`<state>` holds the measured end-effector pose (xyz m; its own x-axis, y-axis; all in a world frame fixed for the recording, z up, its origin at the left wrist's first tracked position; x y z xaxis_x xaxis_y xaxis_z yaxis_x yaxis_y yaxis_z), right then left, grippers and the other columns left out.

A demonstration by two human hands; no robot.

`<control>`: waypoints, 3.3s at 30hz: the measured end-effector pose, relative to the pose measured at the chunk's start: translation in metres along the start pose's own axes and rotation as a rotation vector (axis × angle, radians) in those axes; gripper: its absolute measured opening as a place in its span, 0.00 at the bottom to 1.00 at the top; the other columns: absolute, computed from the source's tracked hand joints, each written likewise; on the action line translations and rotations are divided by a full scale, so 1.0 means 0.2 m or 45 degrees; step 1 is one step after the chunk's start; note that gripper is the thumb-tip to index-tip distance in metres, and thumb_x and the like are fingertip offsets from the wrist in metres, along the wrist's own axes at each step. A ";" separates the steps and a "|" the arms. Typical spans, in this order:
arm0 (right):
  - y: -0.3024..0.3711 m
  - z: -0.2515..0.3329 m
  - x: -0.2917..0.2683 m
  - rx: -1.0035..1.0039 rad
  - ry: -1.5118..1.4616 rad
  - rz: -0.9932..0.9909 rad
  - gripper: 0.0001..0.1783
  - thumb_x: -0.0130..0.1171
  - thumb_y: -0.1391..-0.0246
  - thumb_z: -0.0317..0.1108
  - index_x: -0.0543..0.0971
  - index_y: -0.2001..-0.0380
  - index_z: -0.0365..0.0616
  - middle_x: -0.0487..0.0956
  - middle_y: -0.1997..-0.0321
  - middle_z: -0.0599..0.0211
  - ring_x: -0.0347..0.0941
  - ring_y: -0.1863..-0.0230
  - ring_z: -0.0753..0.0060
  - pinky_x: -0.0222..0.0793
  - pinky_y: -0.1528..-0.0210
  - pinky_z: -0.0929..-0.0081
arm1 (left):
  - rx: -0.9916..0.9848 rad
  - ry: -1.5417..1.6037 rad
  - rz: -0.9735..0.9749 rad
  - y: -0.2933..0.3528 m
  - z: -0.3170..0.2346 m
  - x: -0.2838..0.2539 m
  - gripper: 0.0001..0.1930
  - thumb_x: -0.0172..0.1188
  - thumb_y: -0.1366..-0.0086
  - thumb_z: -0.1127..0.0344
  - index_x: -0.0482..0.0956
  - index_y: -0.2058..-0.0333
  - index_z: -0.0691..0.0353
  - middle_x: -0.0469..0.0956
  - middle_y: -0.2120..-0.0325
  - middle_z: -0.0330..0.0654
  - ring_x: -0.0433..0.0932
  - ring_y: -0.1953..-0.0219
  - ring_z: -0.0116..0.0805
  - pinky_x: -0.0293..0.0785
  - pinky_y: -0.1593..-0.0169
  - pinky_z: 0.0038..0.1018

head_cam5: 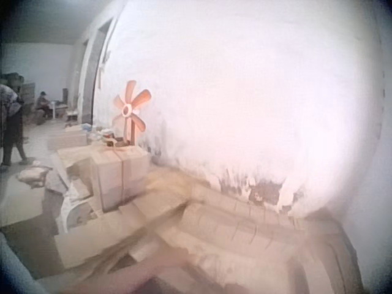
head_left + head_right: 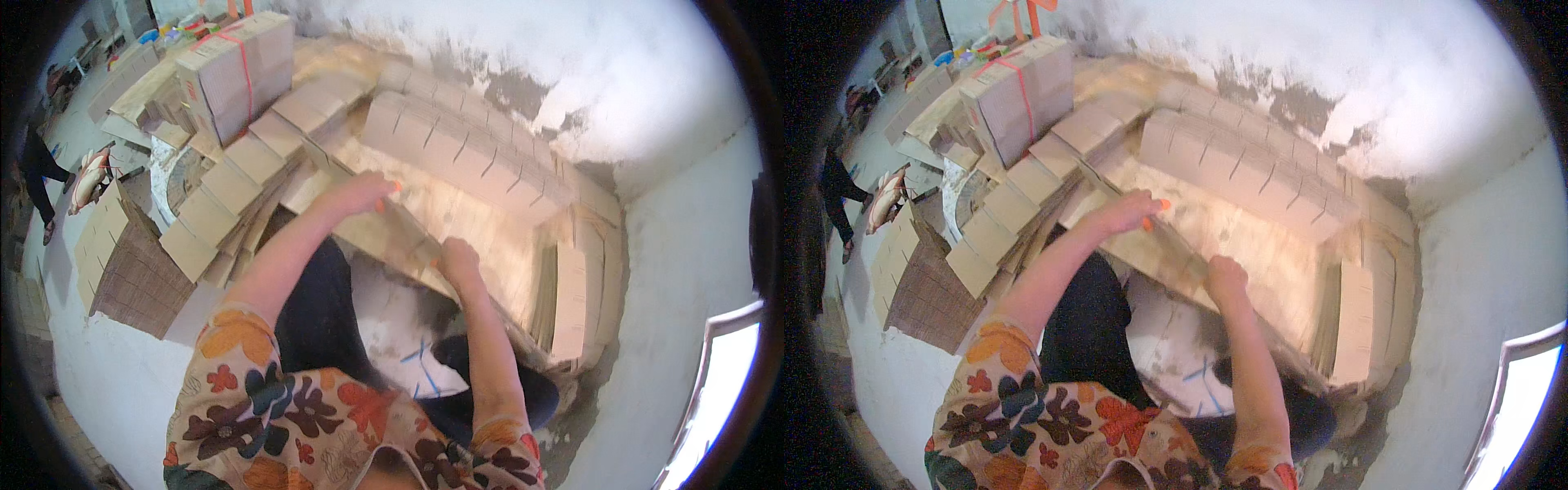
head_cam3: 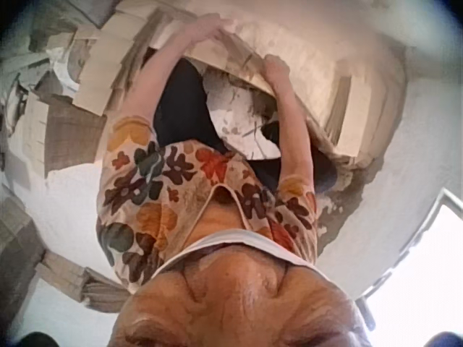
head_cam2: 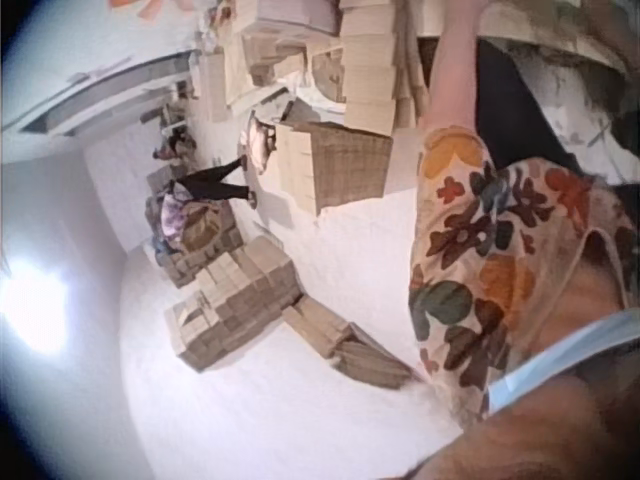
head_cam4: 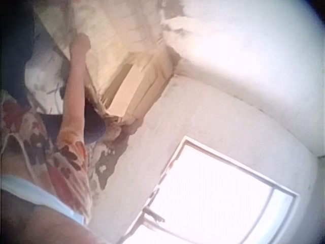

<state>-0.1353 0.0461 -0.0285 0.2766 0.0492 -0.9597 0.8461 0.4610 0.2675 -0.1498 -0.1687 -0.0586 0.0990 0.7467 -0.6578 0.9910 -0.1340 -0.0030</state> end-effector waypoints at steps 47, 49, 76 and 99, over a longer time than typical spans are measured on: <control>0.81 -1.98 0.09 -0.006 0.026 -0.933 0.03 0.53 0.52 0.26 0.73 0.73 0.38 0.70 0.74 0.51 0.68 0.70 0.50 0.66 0.65 0.59 | 0.157 -0.502 -0.394 0.82 -0.39 -0.09 0.18 0.60 0.41 0.50 0.78 0.65 0.61 0.78 0.74 0.44 0.76 0.64 0.45 0.68 0.55 0.36; 0.69 -2.23 0.24 0.666 0.179 -0.267 0.07 0.52 0.52 0.24 0.70 0.67 0.37 0.71 0.68 0.49 0.68 0.67 0.55 0.64 0.65 0.64 | 0.145 -0.519 -0.389 0.81 -0.40 -0.10 0.18 0.59 0.40 0.50 0.77 0.67 0.61 0.77 0.75 0.45 0.75 0.65 0.46 0.69 0.55 0.37; 0.53 -0.46 -0.49 -0.295 -1.335 -0.393 0.50 0.65 0.57 0.18 0.54 0.32 0.46 0.64 0.33 0.59 0.60 0.36 0.73 0.55 0.36 0.75 | -0.273 1.976 -0.178 0.02 -0.67 0.52 0.13 0.64 0.43 0.73 0.77 0.59 0.67 0.81 0.62 0.44 0.80 0.59 0.32 0.78 0.54 0.29; 0.38 -1.30 -0.70 0.416 -0.798 -1.091 0.51 0.58 0.52 0.18 0.46 0.30 0.59 0.76 0.45 0.56 0.78 0.56 0.66 0.72 0.55 0.75 | 0.608 -0.796 -0.351 -1.32 -1.07 0.74 0.15 0.66 0.51 0.68 0.72 0.65 0.61 0.75 0.67 0.45 0.71 0.57 0.45 0.66 0.55 0.39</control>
<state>-0.2279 0.3041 0.1043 -0.3536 -0.6733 -0.6493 0.9216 -0.1323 -0.3648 -0.3777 0.1169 0.0063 -0.3500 0.3124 -0.8831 0.8132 -0.3666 -0.4520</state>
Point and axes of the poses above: each hand's wrist, its own y-axis away from the middle knuckle, its own x-axis out of the palm, z = x × y, the point moved 10 cm from there along -y, towards the middle knuckle
